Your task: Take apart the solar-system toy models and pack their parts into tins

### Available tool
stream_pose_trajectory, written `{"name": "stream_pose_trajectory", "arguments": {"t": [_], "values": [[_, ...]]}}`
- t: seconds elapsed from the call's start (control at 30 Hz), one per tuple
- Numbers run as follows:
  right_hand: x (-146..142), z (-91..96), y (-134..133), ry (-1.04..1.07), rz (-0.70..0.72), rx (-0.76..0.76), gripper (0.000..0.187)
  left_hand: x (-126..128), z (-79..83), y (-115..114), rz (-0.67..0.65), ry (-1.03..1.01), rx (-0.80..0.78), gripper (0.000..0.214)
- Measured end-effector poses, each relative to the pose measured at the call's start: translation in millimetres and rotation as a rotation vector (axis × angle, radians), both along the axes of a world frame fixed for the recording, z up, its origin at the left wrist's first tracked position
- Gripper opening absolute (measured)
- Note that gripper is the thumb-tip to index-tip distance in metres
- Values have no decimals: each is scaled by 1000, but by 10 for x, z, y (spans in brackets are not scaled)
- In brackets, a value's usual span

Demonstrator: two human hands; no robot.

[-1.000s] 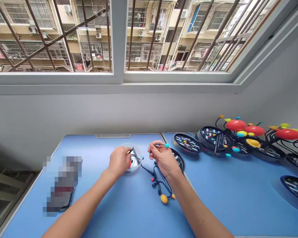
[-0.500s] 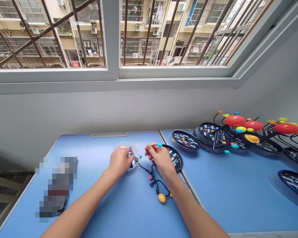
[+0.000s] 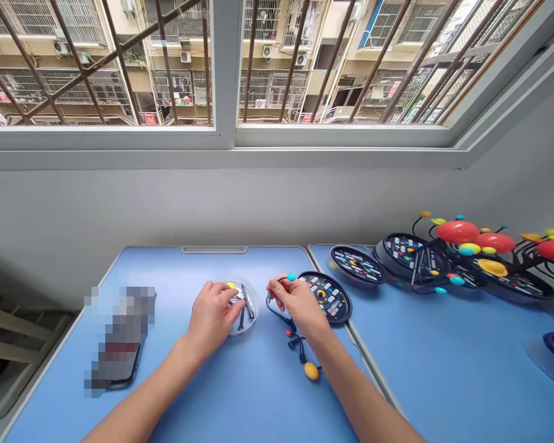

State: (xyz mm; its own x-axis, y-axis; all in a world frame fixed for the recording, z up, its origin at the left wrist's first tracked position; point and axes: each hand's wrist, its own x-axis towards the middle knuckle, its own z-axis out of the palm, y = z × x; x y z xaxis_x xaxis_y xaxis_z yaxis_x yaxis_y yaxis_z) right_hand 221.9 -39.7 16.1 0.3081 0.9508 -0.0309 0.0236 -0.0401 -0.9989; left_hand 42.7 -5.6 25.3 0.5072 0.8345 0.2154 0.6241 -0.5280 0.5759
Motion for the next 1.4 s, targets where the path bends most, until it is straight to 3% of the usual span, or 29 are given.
{"name": "stream_pose_trajectory", "arguments": {"t": [0.07, 0.2, 0.3, 0.4, 0.5, 0.67, 0.83, 0.93, 1.0, 1.1, 1.3, 1.4], "values": [[-98, 59, -25, -15, 49, -15, 44, 17, 55, -74, 42, -235, -210, 26], [-312, 168, -68, -9, 242, 30, 40, 38, 193, -147, -73, -586, -787, 51], [-423, 192, -74, -23, 430, 83, 40, 2, 242, -125, -101, -685, -917, 51], [-480, 164, -48, -142, 417, 108, 37, -52, 221, -96, -76, -646, -856, 38], [-523, 139, -12, -181, 356, 75, 38, -88, 169, -93, -50, -626, -692, 27], [-568, 218, -36, -145, 335, 69, 40, -111, 142, -136, 5, -655, -497, 27], [-508, 349, -150, -179, 345, 38, 26, -98, 211, -193, -30, -638, -550, 27], [-448, 345, -174, -122, 444, 76, 25, -91, 225, -196, -62, -627, -547, 29], [-416, 317, -165, -24, 500, 92, 27, -93, 211, -186, -19, -608, -490, 29], [-399, 283, -141, 29, 433, 127, 31, -99, 180, -178, 42, -526, -454, 34], [-443, 304, -130, -7, 429, 144, 24, -124, 178, -175, -170, -420, -629, 42], [-457, 322, -148, -47, 417, 162, 24, -143, 181, -157, -196, -401, -668, 43]]}}
